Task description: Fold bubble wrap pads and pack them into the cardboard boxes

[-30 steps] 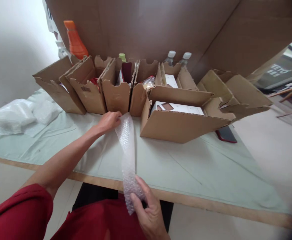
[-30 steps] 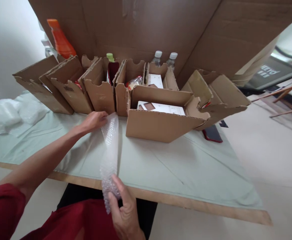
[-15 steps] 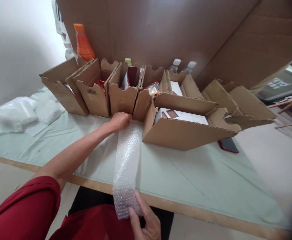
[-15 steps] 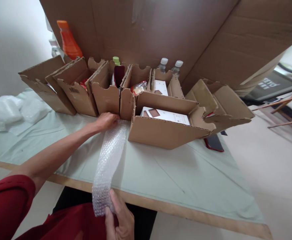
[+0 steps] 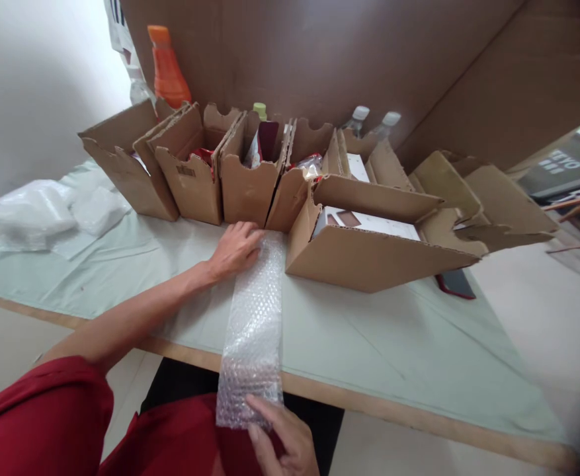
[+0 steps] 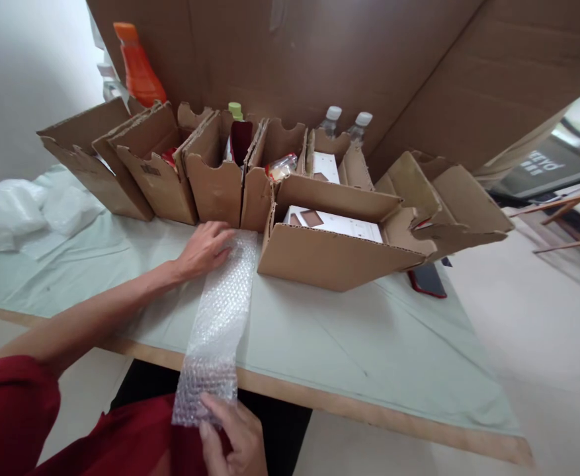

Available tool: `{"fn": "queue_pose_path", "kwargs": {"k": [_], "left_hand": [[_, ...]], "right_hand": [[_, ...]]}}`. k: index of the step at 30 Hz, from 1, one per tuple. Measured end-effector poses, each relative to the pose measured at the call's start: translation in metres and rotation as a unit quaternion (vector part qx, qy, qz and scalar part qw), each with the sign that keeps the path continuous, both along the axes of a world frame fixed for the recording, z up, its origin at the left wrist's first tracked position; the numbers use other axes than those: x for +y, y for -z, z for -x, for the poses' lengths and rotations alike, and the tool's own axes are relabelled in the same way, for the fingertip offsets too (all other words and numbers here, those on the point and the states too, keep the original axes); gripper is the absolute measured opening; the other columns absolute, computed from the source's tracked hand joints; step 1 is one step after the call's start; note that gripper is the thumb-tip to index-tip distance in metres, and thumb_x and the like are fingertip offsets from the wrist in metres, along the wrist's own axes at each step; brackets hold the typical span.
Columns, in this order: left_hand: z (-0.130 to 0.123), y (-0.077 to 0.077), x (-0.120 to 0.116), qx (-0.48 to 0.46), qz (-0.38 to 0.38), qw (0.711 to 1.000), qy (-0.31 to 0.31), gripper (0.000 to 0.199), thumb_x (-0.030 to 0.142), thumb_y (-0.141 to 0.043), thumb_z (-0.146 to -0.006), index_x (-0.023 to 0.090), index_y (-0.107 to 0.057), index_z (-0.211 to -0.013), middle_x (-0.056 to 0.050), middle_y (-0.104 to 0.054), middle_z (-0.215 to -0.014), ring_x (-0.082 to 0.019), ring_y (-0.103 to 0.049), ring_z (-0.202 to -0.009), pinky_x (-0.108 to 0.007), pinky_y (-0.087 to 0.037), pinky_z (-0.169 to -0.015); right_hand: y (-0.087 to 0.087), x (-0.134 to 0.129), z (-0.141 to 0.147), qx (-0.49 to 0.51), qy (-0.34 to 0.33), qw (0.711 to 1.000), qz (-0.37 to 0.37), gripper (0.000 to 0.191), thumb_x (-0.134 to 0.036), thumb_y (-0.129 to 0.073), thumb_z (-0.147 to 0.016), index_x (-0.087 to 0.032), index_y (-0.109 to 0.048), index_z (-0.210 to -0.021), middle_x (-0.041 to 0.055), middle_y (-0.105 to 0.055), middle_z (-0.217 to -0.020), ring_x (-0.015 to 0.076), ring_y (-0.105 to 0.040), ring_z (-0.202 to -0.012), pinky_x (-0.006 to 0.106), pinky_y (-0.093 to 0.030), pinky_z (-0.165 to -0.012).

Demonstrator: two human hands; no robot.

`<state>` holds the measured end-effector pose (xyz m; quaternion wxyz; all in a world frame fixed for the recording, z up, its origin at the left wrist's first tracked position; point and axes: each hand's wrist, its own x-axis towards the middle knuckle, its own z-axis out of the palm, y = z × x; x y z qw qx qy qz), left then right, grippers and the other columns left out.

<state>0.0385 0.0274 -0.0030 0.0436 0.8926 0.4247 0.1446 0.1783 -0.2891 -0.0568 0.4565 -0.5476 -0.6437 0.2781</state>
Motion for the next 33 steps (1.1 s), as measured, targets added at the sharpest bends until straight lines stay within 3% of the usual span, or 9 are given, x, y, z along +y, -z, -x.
{"fn": "queue_pose_path", "kwargs": {"k": [3, 5, 12, 15, 18, 22, 27, 30, 33], "left_hand": [[0.037, 0.006, -0.045, -0.053, -0.014, 0.992, 0.116, 0.045, 0.002, -0.051, -0.082, 0.019, -0.067, -0.120, -0.013, -0.064, -0.136, -0.032, -0.048, -0.139, -0.052, -0.043, -0.111], [0.063, 0.008, -0.076, -0.098, -0.029, 0.986, 0.130, 0.054, -0.004, -0.048, -0.078, 0.019, -0.065, -0.123, -0.013, -0.059, -0.143, -0.034, -0.038, -0.149, -0.058, -0.037, -0.116], [0.093, -0.008, -0.154, -0.230, 0.226, 0.933, 0.156, 0.081, 0.008, -0.050, -0.078, 0.031, -0.040, -0.155, -0.008, -0.055, -0.154, -0.028, -0.042, -0.150, -0.055, -0.045, -0.117], [0.078, -0.009, -0.161, -0.269, 0.286, 0.915, 0.090, 0.070, 0.021, -0.061, -0.083, 0.033, -0.048, -0.150, -0.009, -0.064, -0.143, -0.027, -0.061, -0.132, -0.046, -0.056, -0.105], [0.060, 0.002, -0.152, -0.310, 0.275, 0.909, -0.050, 0.039, 0.029, -0.057, -0.091, 0.026, -0.064, -0.130, -0.005, -0.077, -0.102, -0.019, -0.073, -0.089, -0.033, -0.060, -0.080], [0.043, 0.017, -0.135, -0.276, 0.234, 0.923, -0.133, 0.039, 0.026, -0.055, -0.091, 0.020, -0.063, -0.129, 0.001, -0.074, -0.079, -0.015, -0.066, -0.065, -0.027, -0.053, -0.066], [0.038, 0.017, -0.131, -0.205, 0.214, 0.945, -0.137, 0.050, 0.022, -0.054, -0.090, 0.020, -0.054, -0.140, 0.002, -0.074, -0.080, -0.014, -0.063, -0.061, -0.026, -0.049, -0.064], [0.037, 0.016, -0.133, -0.159, 0.195, 0.957, -0.146, 0.052, 0.021, -0.053, -0.090, 0.020, -0.053, -0.142, 0.003, -0.073, -0.080, -0.014, -0.062, -0.059, -0.026, -0.048, -0.063], [0.036, 0.018, -0.136, -0.110, 0.157, 0.970, -0.151, 0.051, 0.019, -0.053, -0.089, 0.019, -0.054, -0.140, 0.000, -0.072, -0.078, -0.018, -0.066, -0.066, -0.028, -0.050, -0.065]], "right_hand": [[-0.019, -0.002, -0.007, 0.055, -0.003, 0.984, 0.167, 0.038, -0.048, -0.070, -0.093, -0.034, -0.074, -0.127, 0.0068, -0.077, -0.117, 0.0252, -0.074, -0.106, 0.035, -0.060, -0.097], [-0.035, 0.005, -0.014, 0.131, -0.051, 0.963, 0.232, 0.045, -0.054, -0.069, -0.092, -0.031, -0.072, -0.130, 0.0094, -0.075, -0.117, 0.0247, -0.073, -0.100, 0.038, -0.059, -0.096], [-0.062, 0.064, -0.015, 0.324, -0.142, 0.905, 0.235, 0.047, -0.046, -0.070, -0.094, -0.025, -0.061, -0.135, 0.0098, -0.076, -0.105, 0.0198, -0.069, -0.089, 0.035, -0.058, -0.085], [-0.061, 0.088, -0.007, 0.341, -0.110, 0.907, 0.219, 0.047, -0.044, -0.067, -0.095, -0.024, -0.057, -0.137, 0.0129, -0.076, -0.115, 0.0226, -0.073, -0.098, 0.033, -0.060, -0.079], [-0.057, 0.107, -0.003, 0.325, -0.068, 0.926, 0.179, 0.059, -0.042, -0.063, -0.097, -0.023, -0.044, -0.149, 0.0166, -0.071, -0.125, 0.0235, -0.075, -0.098, 0.032, -0.062, -0.071], [-0.051, 0.112, -0.008, 0.259, 0.006, 0.961, 0.095, 0.062, -0.029, -0.058, -0.101, -0.028, -0.032, -0.157, 0.0124, -0.071, -0.125, 0.0177, -0.076, -0.090, 0.030, -0.062, -0.071], [-0.044, 0.100, -0.018, -0.005, 0.026, 0.999, -0.022, 0.036, -0.017, -0.056, -0.100, -0.026, -0.062, -0.134, 0.0081, -0.073, -0.123, 0.0209, -0.070, -0.110, 0.038, -0.059, -0.095], [-0.038, 0.099, -0.018, -0.177, -0.020, 0.978, -0.112, 0.041, -0.013, -0.057, -0.097, -0.020, -0.060, -0.137, 0.0110, -0.071, -0.130, 0.0258, -0.062, -0.126, 0.044, -0.052, -0.104], [-0.032, 0.102, -0.015, -0.288, -0.050, 0.950, -0.109, 0.041, -0.014, -0.054, -0.098, -0.016, -0.059, -0.138, 0.0136, -0.068, -0.137, 0.0297, -0.057, -0.132, 0.047, -0.051, -0.101]]}}
